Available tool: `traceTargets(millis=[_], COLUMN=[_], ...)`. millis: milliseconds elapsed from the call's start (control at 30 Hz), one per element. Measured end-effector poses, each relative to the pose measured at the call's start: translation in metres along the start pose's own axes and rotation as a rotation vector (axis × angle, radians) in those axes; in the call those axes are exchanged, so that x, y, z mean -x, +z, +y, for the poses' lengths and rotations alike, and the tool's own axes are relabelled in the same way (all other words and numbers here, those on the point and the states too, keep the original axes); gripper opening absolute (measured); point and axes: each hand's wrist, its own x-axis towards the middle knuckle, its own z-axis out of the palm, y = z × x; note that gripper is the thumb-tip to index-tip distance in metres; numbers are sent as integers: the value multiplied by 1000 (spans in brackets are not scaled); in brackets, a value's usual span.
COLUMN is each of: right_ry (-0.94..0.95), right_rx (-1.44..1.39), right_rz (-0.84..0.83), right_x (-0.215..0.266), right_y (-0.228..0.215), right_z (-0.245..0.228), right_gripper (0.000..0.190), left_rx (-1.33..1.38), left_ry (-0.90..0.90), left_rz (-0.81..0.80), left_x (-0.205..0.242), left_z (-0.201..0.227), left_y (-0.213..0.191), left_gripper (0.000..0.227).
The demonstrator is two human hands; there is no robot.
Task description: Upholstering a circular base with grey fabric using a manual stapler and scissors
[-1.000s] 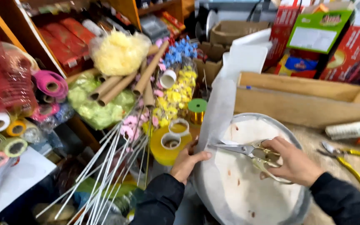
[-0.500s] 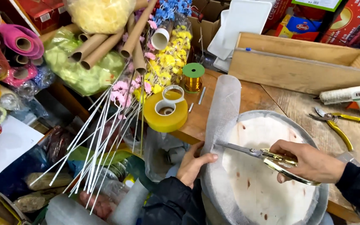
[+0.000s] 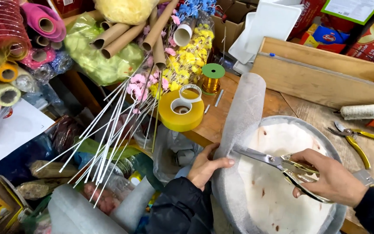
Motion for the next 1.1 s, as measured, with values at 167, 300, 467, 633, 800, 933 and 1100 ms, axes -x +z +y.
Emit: traceTargets(millis=[167, 300, 467, 633, 800, 933, 1100], right_ry=[-47, -73, -151, -377, -513, -399, -412], right_rx=[213, 330, 379, 454, 531, 526, 450], right_rz=[168, 245, 312, 434, 475, 448, 412], right_x=[9, 15, 17, 6, 3, 3, 10], right_y=[4, 1, 2, 4, -4, -5, -10], right_z=[1, 6, 26, 37, 34, 32, 31], right_gripper=[85, 89, 98, 101, 104, 107, 96], left_rx=[-29, 26, 74, 1, 29, -18, 76], left_ry=[-10, -3, 27, 26, -8, -17, 52], left_rz=[-28, -41, -51, -94, -132, -140, -146], left_x=[2, 4, 0, -1, 5, 1, -4], left_z=[2, 1, -6, -7, -1, -1, -10], left_y=[0, 2, 0, 7, 4, 4, 6], left_gripper=[97, 90, 94, 92, 94, 96, 81])
